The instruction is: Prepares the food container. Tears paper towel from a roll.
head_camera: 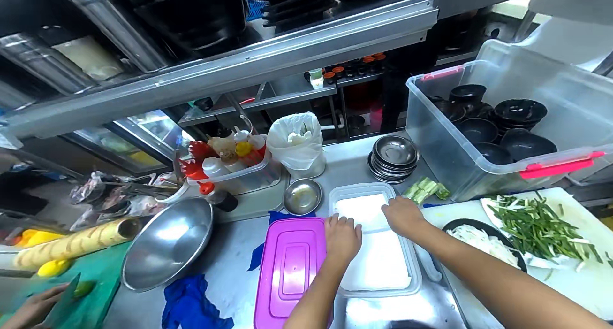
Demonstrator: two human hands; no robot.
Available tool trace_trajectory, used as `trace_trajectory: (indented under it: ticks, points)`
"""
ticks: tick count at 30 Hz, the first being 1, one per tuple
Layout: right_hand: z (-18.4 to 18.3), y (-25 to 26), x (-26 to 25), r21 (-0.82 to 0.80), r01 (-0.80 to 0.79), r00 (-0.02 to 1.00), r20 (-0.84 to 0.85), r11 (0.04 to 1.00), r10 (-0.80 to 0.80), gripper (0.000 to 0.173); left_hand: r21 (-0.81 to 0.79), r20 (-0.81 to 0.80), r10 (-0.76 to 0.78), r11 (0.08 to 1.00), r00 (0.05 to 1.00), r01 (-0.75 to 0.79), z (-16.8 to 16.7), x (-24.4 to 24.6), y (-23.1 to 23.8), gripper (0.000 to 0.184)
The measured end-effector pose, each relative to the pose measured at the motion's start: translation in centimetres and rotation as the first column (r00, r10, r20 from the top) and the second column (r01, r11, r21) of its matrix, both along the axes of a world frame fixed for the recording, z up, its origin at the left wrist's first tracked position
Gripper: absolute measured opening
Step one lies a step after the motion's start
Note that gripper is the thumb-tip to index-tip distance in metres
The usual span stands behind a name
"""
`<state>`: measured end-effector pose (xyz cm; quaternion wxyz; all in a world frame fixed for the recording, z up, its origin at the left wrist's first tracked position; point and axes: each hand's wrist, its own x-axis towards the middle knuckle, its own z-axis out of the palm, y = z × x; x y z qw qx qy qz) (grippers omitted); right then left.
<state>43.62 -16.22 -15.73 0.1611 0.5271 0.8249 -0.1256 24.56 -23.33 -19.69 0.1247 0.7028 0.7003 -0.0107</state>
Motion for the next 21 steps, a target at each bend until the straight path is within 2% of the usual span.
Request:
trace_trajectory:
  ticks: [2,6,9,16,21]
  points:
    - [-0.3,0.4,-0.1,-0.005,0.013,1.0,0.004,1.0,-0.013,0.027,-0.057,0.009,-0.082,0.995,0.997,0.083,-0.5,-0.7,-0.2,0.063]
    - [-0.5,0.8,-0.3,0.003,0.007,0.999,0.047,1.0,-0.007,0.03,-0.106,-0.056,-0.169,0.981,0.984,0.163,-0.5,-0.8,-0.3,0.034]
    - [-0.3,0.5,-0.5,0.01,0.012,0.997,0.077,1.0,-0.012,0.03,-0.142,-0.095,-0.186,0.975,0.978,0.172,0.2,-0.2,0.0,0.036]
    - [0.0,0.3,-0.7,-0.025,0.077,0.99,0.119,0.997,-0.073,0.031,-0.127,-0.117,-0.203,0.974,0.972,0.188,-0.1,0.5,0.1,0.033]
    - [0.1,-0.2,-0.6,-0.034,0.113,0.982,0.157,0.993,-0.106,0.032,-0.006,-0.131,-0.254,0.967,0.958,0.256,-0.6,0.5,-0.4,0.027]
